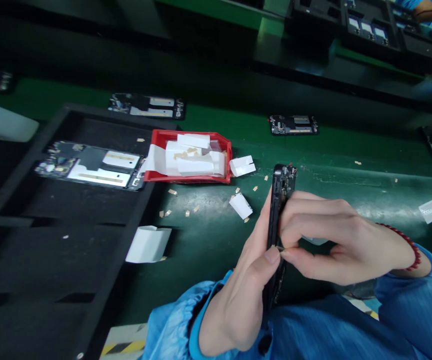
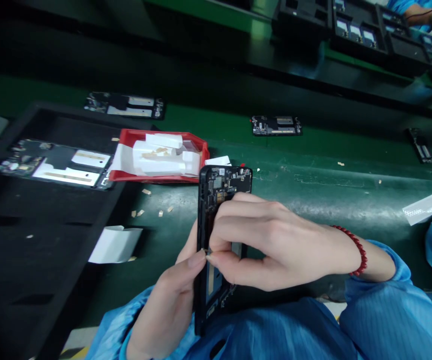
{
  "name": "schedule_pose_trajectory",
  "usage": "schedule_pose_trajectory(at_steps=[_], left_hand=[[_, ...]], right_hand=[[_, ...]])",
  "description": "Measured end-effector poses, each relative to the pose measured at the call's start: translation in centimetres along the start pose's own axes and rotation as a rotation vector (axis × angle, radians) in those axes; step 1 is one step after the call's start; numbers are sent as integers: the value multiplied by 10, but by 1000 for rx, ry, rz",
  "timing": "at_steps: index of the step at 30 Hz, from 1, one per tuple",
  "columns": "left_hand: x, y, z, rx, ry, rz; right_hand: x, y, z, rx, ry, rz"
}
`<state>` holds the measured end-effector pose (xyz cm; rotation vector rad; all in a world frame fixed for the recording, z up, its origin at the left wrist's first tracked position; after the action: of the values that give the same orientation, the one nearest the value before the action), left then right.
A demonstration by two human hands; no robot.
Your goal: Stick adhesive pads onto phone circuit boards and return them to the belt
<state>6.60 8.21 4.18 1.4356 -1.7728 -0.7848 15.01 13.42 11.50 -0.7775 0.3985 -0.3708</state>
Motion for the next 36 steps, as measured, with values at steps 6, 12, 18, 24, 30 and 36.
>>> schedule_pose_trajectory(at_steps=[6, 12, 18, 24, 30, 36], left_hand=[[0, 2, -3, 94, -11, -49], [1, -2, 1, 154, 115, 9], [3, -11, 7, 298, 224, 82], [9, -6, 10, 282, 258, 6], [13, -10, 10, 330, 223, -78], [13, -10, 8, 300, 188, -77]], right_hand=[[-1, -1, 0, 29, 30, -12], [2, 10, 3, 133, 121, -142], [15, 1, 7, 5, 442, -155], [10, 0, -13, -68, 499, -141], [9, 2, -14, -109, 526, -147], [8, 1, -15, -136, 542, -156]])
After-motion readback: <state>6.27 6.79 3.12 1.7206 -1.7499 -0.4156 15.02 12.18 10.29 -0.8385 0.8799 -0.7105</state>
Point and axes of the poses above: each hand's wrist, its own x-axis away from the middle knuckle, its own z-axis out of the back of the hand, y = z × x, the point moved 7 cm from there along -x, towards the middle knuckle, and after that the axes turned 7 degrees about x, right-handed, at the moved point
